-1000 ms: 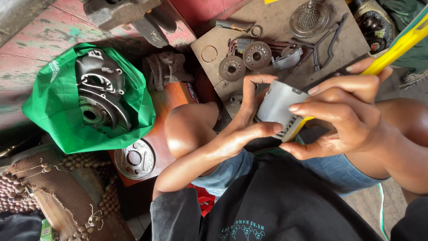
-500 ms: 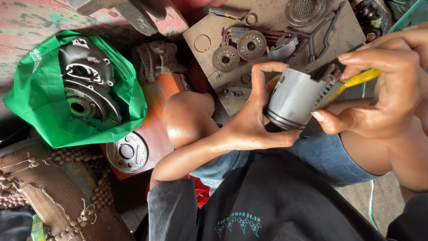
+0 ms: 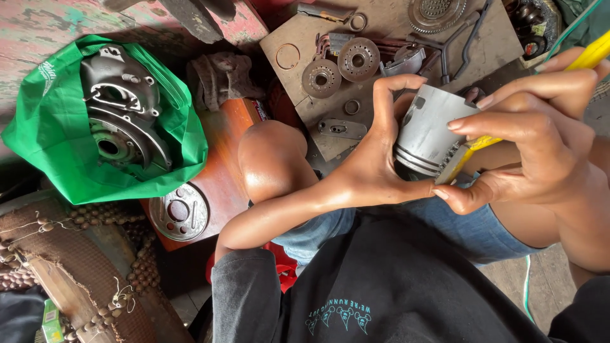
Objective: Cleaning carbon deposits from a motorcycle piston using a specialized scraping tool.
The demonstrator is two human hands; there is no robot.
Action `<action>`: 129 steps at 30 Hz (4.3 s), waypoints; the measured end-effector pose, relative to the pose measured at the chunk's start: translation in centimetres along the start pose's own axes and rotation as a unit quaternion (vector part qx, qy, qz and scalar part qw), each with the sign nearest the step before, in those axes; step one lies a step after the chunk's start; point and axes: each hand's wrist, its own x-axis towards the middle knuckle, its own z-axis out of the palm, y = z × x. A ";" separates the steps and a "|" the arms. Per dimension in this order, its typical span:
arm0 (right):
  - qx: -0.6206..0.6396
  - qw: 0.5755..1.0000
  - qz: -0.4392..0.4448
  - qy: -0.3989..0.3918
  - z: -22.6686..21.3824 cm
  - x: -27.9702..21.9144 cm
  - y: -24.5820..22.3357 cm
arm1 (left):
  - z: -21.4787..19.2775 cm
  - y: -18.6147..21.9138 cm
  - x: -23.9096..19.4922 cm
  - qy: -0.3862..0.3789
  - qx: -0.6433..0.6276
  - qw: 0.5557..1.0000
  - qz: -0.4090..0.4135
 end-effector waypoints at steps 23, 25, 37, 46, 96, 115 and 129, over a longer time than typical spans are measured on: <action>-0.032 0.998 -0.029 0.041 -0.4 -2.3 0.8 | 1.0 0.8 0.1 0.125 0.089 0.987 0.042; -0.037 0.998 -0.023 0.042 -0.2 -3.5 1.1 | 0.9 0.8 0.0 0.126 0.110 0.985 0.043; -0.130 0.989 -0.054 0.039 0.2 -2.8 0.4 | 0.3 1.4 0.0 0.129 0.238 0.960 0.068; -0.107 0.992 -0.045 0.040 0.0 -4.3 0.8 | 0.4 1.1 -0.1 0.120 0.282 0.950 0.060; 0.186 0.931 0.240 0.203 -1.7 -1.1 1.3 | 6.9 9.6 0.9 -0.282 -0.116 0.951 -0.046; 0.126 0.933 0.265 0.207 -3.3 -1.9 1.4 | 11.1 7.9 2.7 -0.479 -0.207 0.830 -0.194; 0.220 0.914 0.297 0.164 -1.4 0.5 0.8 | 9.2 8.3 5.8 -0.363 -0.098 0.914 -0.153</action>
